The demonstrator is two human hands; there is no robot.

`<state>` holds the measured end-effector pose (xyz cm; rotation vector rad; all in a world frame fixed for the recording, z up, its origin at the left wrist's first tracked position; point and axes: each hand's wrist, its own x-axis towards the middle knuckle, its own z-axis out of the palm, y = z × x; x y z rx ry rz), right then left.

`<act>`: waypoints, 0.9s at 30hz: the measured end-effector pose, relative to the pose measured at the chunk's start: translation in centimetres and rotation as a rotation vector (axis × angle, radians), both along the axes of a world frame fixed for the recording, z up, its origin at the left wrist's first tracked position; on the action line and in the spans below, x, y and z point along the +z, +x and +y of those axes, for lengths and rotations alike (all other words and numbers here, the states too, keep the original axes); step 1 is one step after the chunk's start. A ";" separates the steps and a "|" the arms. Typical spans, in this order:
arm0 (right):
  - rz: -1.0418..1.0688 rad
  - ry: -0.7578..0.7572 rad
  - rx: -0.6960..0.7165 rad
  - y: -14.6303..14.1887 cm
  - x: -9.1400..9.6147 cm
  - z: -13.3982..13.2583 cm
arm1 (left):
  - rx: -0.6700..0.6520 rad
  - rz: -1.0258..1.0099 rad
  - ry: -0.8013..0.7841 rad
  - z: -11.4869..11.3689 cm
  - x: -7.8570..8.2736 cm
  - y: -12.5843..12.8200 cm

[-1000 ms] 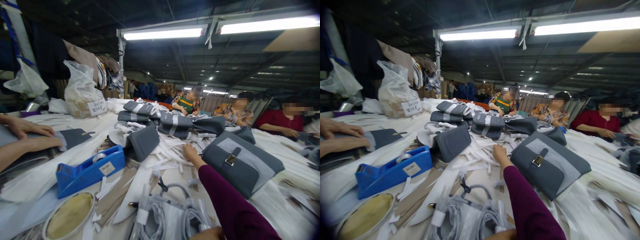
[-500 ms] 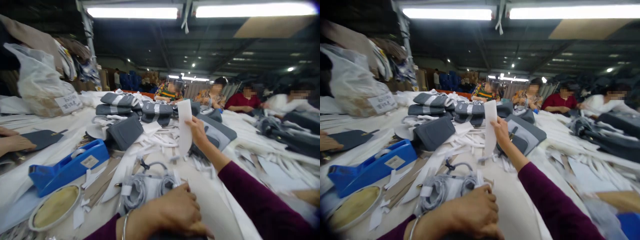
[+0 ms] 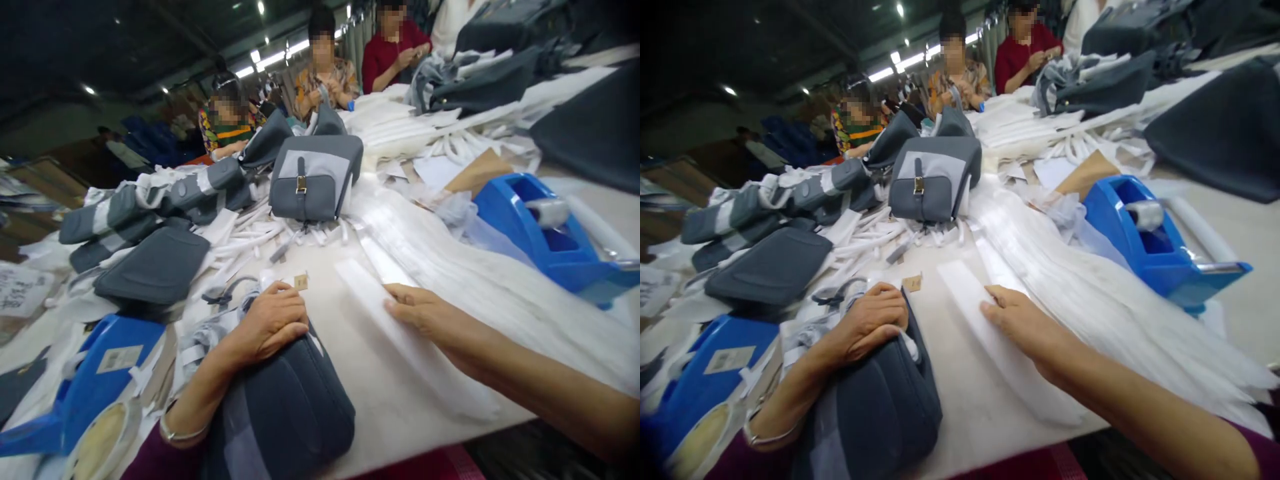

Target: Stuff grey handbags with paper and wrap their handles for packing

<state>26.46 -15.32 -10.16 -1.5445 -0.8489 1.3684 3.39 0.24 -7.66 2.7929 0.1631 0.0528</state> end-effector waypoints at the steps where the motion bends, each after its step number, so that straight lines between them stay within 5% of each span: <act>1: 0.033 -0.024 0.025 0.0 -0.2 -0.1 | 0.003 0.000 -0.017 -0.1 0.1 0.1; 10: -0.161 -0.034 0.240 -2.1 0.1 3.3 | 0.030 0.004 -0.070 -0.5 0.4 0.5; 17: -0.592 0.025 0.298 -3.5 -1.9 6.0 | 0.039 -0.025 -0.068 -0.4 0.5 0.2; 19: -0.786 0.125 0.260 -3.2 -1.9 5.5 | 0.042 -0.037 -0.078 -0.3 0.6 0.1; 22: -0.933 0.482 0.271 -3.3 -1.5 3.0 | 0.052 -0.055 -0.100 -0.3 0.7 -0.2; 25: -0.692 0.772 0.388 -4.4 -2.4 -0.5 | 0.060 -0.075 -0.122 -0.2 1.0 -0.4; 27: -0.504 0.820 0.396 -5.6 -3.7 -2.1 | 0.058 -0.092 -0.138 -0.2 1.2 -0.6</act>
